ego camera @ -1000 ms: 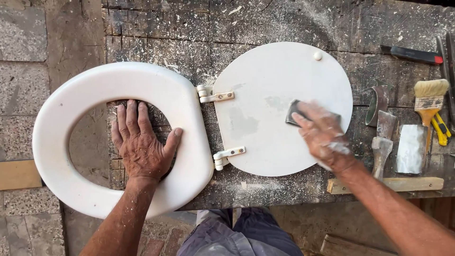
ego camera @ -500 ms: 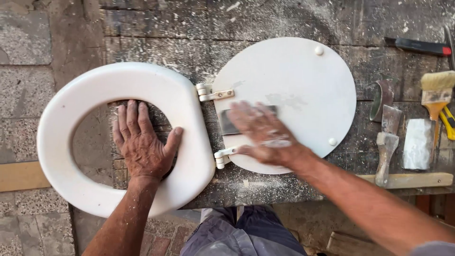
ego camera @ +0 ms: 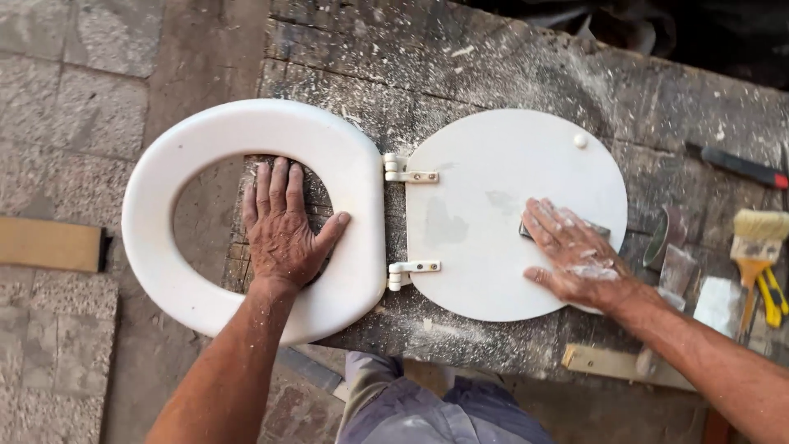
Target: The person sands the surface of a white toilet seat lid using a sanding block and a sanding brush. They work on the lid while it is attached to the seat, which rests on a wooden workbench.
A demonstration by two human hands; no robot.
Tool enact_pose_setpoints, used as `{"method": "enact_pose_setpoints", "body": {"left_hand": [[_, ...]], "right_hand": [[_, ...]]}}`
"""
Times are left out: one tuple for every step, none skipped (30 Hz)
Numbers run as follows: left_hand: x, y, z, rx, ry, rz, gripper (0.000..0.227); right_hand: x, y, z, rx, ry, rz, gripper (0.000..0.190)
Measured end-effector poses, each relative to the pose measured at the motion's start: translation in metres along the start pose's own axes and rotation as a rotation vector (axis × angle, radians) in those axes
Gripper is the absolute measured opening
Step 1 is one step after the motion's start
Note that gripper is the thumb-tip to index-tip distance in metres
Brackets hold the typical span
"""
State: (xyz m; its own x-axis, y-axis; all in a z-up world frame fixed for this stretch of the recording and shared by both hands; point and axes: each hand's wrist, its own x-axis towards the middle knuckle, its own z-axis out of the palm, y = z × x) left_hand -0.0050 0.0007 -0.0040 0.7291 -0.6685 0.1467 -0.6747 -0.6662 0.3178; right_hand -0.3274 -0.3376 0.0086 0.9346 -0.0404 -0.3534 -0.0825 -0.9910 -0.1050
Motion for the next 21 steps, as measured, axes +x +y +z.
{"method": "enact_pose_setpoints", "body": {"left_hand": [[0.001,0.01,-0.006,0.009,0.009,-0.021,0.096],[-0.002,0.017,-0.015,0.014,-0.126,-0.128,0.094],[-0.005,0.026,-0.024,0.014,-0.259,-0.237,0.092],[-0.011,0.038,-0.034,0.033,-0.257,-0.259,0.092],[-0.017,0.052,-0.044,0.023,-0.352,-0.353,0.103],[-0.017,0.066,-0.05,0.003,-0.434,-0.441,0.116],[-0.018,0.072,-0.056,0.01,-0.42,-0.457,0.116],[-0.018,0.078,-0.061,-0.008,-0.523,-0.505,0.124],[-0.019,0.083,-0.066,-0.029,-0.625,-0.555,0.134],[-0.016,0.086,-0.07,-0.025,-0.612,-0.578,0.134],[-0.014,0.089,-0.073,-0.011,-0.64,-0.574,0.138],[-0.014,0.091,-0.077,0.002,-0.677,-0.569,0.141],[-0.012,0.089,-0.078,0.005,-0.673,-0.591,0.141],[-0.01,0.089,-0.077,-0.003,-0.702,-0.581,0.141],[-0.009,0.088,-0.078,-0.012,-0.732,-0.571,0.141],[-0.008,0.088,-0.076,-0.016,-0.717,-0.588,0.141],[-0.007,0.087,-0.075,-0.013,-0.713,-0.587,0.141],[-0.009,0.088,-0.074,-0.01,-0.723,-0.585,0.141],[-0.011,0.089,-0.073,-0.014,-0.72,-0.6,0.141],[-0.01,0.089,-0.073,-0.008,-0.715,-0.612,0.141],[-0.009,0.09,-0.072,-0.001,-0.71,-0.623,0.141]], "right_hand": [[-0.001,0.005,0.0,-0.005,0.002,-0.024,0.097],[0.001,0.008,0.002,0.001,0.102,-0.091,0.097],[0.003,0.012,0.004,0.011,0.202,-0.158,0.097],[0.009,0.012,0.003,0.023,0.206,-0.183,0.097],[0.014,0.012,0.002,0.002,0.253,-0.218,0.095],[0.021,0.016,-0.003,-0.033,0.306,-0.247,0.093],[0.041,0.015,-0.006,-0.034,0.315,-0.267,0.093],[0.059,0.014,-0.01,-0.018,0.305,-0.292,0.092],[0.077,0.012,-0.013,-0.002,0.295,-0.317,0.091],[0.098,0.01,-0.026,-0.001,0.3,-0.342,0.091],[0.118,0.006,-0.039,0.079,0.203,-0.333,0.092],[0.135,0.0,-0.049,0.161,0.098,-0.319,0.093],[0.133,0.001,-0.058,0.164,0.095,-0.34,0.093],[0.128,0.005,-0.067,0.213,0.126,-0.3,0.086],[0.123,0.008,-0.077,0.263,0.156,-0.259,0.079],[0.115,0.022,-0.065,0.254,0.158,-0.279,0.079],[0.109,0.037,-0.053,0.159,0.229,-0.247,0.072],[0.097,0.052,-0.038,0.071,0.292,-0.21,0.065],[0.093,0.055,-0.039,0.069,0.287,-0.224,0.065],[0.091,0.059,-0.04,0.032,0.336,-0.239,0.064],[0.089,0.063,-0.041,-0.006,0.386,-0.253,0.063]]}}
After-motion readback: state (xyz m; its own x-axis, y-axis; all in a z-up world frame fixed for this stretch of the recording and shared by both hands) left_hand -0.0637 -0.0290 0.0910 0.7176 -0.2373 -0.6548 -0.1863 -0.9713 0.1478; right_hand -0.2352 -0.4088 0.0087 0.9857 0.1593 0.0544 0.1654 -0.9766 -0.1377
